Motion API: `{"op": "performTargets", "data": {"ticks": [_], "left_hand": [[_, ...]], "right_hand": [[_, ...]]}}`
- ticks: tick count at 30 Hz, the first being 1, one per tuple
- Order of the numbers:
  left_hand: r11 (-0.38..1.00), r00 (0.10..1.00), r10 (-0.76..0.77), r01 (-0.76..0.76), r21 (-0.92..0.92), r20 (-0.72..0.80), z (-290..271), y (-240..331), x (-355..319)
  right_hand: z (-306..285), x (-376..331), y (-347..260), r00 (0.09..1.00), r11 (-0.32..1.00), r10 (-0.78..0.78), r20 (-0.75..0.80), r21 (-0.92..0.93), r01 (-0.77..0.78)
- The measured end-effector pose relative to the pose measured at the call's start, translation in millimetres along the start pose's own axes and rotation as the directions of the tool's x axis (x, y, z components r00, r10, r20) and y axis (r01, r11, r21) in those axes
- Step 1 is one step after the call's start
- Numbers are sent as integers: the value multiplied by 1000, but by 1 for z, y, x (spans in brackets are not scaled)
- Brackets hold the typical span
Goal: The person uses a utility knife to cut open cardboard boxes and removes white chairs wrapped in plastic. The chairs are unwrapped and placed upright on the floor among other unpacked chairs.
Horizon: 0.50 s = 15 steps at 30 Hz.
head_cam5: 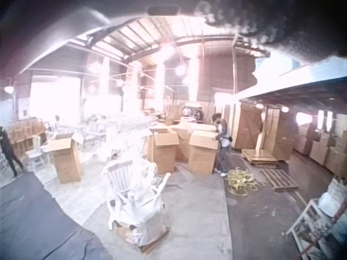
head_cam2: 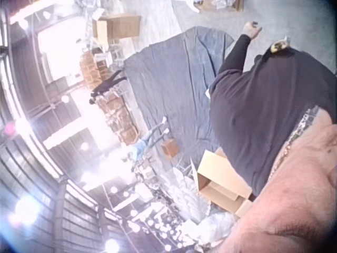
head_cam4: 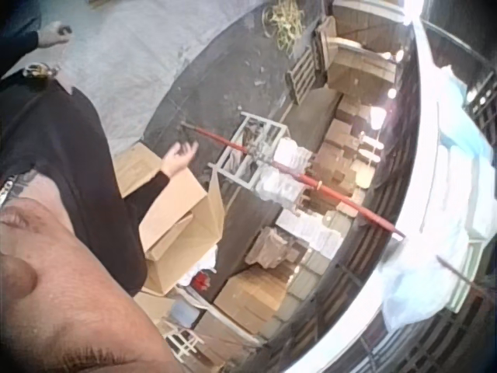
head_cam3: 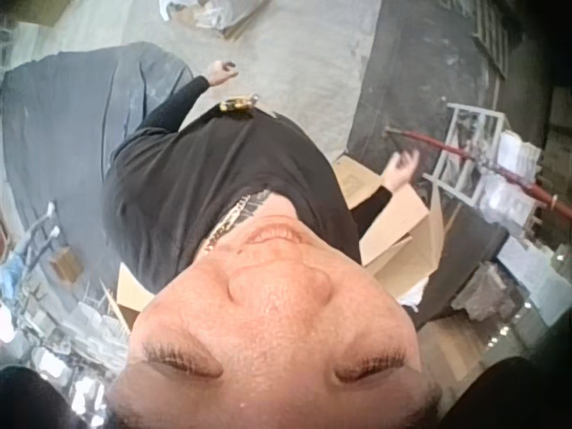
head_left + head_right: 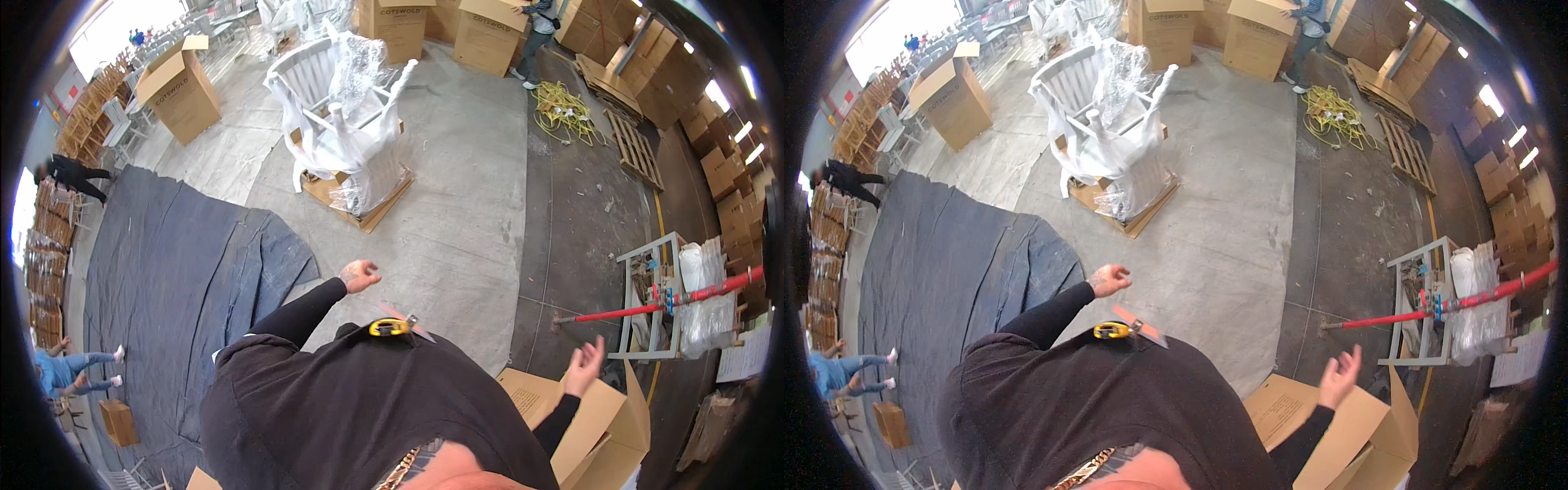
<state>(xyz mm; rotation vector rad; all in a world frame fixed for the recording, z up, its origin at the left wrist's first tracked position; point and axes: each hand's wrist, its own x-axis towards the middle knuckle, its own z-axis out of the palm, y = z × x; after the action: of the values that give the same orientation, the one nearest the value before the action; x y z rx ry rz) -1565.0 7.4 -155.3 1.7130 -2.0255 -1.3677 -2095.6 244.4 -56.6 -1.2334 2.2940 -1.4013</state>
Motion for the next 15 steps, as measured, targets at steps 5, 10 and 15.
{"op": "performTargets", "data": {"ticks": [5,10,15], "left_hand": [[929,977,44,-116,-350,-208,-57,18,78],[806,930,-116,-118,-580,-350,-128,41,155],[810,824,-171,-194,-553,-541,-193,55,269]], "right_hand": [[112,-3,79,717,909,405,567,-169,-380],[173,-12,123,220,735,677,702,-661,-153],[204,137,135,158,614,786,598,-785,-85]]}}
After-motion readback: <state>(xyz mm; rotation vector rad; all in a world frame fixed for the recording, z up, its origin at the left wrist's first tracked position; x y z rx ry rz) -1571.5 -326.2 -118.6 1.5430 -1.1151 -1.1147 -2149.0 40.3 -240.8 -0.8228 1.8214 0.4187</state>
